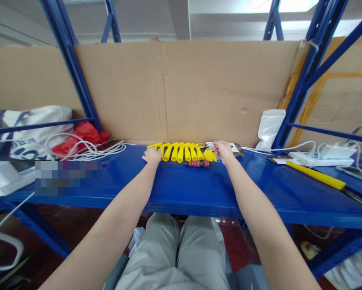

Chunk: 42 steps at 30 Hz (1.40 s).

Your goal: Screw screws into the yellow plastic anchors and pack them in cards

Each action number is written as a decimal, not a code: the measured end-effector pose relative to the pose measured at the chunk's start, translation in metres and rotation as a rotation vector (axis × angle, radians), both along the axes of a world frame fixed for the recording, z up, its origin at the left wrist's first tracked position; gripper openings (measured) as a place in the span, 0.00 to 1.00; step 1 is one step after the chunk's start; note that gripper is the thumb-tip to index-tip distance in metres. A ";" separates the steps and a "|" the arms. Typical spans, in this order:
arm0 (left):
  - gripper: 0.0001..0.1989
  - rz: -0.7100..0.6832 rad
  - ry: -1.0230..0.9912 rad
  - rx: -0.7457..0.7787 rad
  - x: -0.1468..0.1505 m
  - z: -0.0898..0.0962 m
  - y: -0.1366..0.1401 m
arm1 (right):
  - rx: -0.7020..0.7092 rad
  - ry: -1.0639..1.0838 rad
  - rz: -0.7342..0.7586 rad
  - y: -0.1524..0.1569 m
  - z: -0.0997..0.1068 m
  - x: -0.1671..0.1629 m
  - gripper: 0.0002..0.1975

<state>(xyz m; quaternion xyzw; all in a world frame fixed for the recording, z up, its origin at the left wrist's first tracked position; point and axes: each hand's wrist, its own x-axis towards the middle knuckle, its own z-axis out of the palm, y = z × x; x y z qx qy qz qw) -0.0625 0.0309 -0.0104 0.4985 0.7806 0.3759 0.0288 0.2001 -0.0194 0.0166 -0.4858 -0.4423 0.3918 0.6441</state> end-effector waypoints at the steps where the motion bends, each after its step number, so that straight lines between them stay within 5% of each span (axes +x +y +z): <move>1: 0.19 -0.024 0.052 0.001 0.002 0.000 0.000 | 0.000 -0.005 -0.003 0.000 0.000 0.000 0.04; 6: 0.20 -0.202 0.210 -0.121 0.010 -0.004 0.002 | -0.012 -0.028 -0.014 0.001 -0.001 -0.001 0.04; 22: 0.20 -0.288 0.250 -0.095 0.001 -0.003 0.006 | -0.029 -0.063 -0.033 -0.006 0.003 -0.007 0.06; 35: 0.21 -0.193 0.151 0.017 0.001 -0.002 0.005 | -0.043 -0.096 -0.052 -0.006 0.004 -0.009 0.05; 42: 0.24 -0.109 0.050 -0.132 0.012 0.001 -0.001 | -0.042 -0.099 -0.030 -0.006 0.002 -0.008 0.06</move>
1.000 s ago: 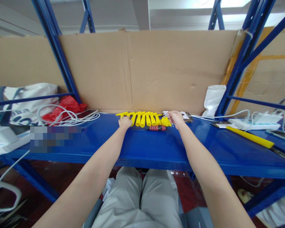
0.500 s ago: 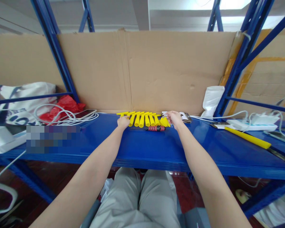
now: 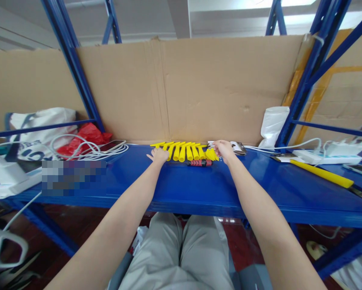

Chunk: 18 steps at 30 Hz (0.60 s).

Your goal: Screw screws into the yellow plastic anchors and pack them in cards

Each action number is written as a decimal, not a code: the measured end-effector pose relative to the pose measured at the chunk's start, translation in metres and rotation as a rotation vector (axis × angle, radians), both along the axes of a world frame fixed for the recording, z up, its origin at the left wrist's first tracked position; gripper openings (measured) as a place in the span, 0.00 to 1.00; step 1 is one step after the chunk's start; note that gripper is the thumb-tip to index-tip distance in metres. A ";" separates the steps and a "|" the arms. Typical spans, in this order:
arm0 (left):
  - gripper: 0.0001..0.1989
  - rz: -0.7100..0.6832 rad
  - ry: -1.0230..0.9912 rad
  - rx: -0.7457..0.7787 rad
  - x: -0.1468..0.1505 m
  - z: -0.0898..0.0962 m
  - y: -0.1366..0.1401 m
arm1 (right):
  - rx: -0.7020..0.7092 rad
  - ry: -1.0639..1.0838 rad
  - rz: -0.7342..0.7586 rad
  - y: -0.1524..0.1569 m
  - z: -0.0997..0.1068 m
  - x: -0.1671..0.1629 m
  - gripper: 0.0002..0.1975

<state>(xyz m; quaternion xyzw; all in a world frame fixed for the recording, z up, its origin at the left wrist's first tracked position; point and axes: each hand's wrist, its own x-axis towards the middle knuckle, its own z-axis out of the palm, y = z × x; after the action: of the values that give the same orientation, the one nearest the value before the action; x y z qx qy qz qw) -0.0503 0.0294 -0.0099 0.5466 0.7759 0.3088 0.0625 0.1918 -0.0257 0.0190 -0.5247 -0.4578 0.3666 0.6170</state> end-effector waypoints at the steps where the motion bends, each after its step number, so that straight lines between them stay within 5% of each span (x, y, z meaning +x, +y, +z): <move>1: 0.25 -0.014 -0.009 -0.012 0.000 0.000 0.000 | 0.001 0.000 0.003 0.000 0.000 0.000 0.06; 12: 0.26 -0.088 -0.001 0.009 0.001 0.004 -0.005 | 0.002 -0.060 -0.020 0.004 -0.002 0.001 0.06; 18: 0.23 -0.304 0.135 0.151 0.033 0.013 -0.022 | 0.005 -0.080 -0.010 0.003 -0.002 -0.001 0.07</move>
<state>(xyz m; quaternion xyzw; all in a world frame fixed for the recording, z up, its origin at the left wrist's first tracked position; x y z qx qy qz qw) -0.0176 0.0076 0.0030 0.6803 0.6613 0.3156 0.0150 0.1908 -0.0227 0.0167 -0.5397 -0.4802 0.3412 0.6014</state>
